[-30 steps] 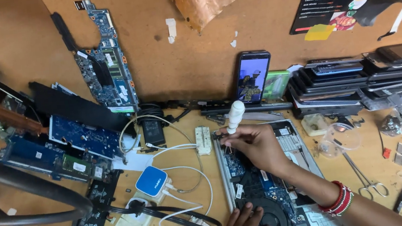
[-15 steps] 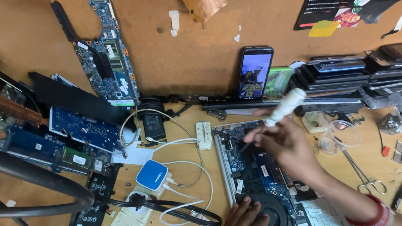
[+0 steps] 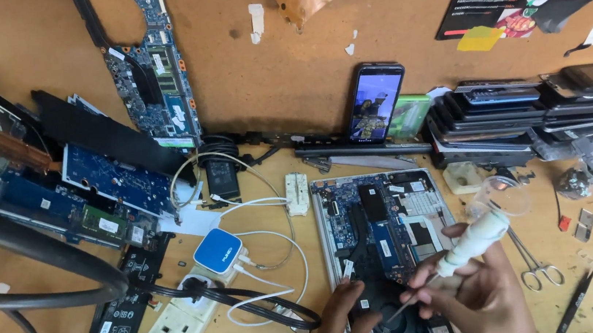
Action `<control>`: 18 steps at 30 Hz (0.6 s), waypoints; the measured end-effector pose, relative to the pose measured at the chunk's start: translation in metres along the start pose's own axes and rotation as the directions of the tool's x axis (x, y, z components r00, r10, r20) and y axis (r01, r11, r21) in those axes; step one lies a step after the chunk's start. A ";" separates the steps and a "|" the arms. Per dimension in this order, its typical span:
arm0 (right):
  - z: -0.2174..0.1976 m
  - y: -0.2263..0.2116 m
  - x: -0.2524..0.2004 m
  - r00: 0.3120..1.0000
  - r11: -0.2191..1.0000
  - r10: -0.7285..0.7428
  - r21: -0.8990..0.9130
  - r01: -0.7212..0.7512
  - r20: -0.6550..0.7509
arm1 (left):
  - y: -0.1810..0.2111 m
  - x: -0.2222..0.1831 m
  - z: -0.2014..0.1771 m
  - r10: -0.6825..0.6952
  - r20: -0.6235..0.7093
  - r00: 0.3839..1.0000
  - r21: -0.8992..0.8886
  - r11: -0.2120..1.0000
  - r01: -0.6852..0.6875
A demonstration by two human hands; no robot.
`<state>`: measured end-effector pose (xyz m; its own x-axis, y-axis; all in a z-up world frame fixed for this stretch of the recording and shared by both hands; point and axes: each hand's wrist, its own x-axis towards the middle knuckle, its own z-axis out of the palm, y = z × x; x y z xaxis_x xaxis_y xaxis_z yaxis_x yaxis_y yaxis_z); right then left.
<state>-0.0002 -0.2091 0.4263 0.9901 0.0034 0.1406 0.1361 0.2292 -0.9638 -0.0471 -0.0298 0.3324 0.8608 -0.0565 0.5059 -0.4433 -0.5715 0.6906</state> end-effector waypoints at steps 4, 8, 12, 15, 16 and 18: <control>-0.001 0.006 -0.005 0.977 0.987 0.150 -0.031 -0.156 -0.150 | 0.002 0.001 -0.003 0.061 -0.072 0.996 0.046 0.997 -0.058; 0.017 -0.023 0.002 0.977 0.981 0.143 -0.106 -0.161 -0.161 | 0.000 0.001 -0.011 0.058 0.058 0.997 0.037 0.997 -0.060; 0.026 -0.049 0.028 0.983 0.984 0.085 -0.140 -0.108 -0.164 | -0.003 -0.004 -0.007 0.028 0.053 0.998 -0.115 0.993 -0.021; 0.011 -0.030 0.054 0.926 0.904 -0.355 -0.208 0.375 0.126 | -0.011 -0.009 0.003 0.150 0.049 0.987 -0.020 0.989 -0.150; 0.012 -0.025 0.061 0.874 0.843 -0.449 -0.237 0.484 0.187 | -0.014 -0.010 0.006 0.185 0.038 0.982 0.013 0.982 -0.186; 0.020 -0.018 0.072 0.807 0.767 -0.537 -0.256 0.588 0.246 | -0.018 -0.012 0.010 0.224 0.030 0.974 0.048 0.973 -0.225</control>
<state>0.0677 -0.1939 0.4579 0.7172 0.1187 0.6867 0.6959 -0.0711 -0.7146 -0.0467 -0.0266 0.3090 0.7468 -0.2073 0.6319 -0.6131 -0.5829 0.5333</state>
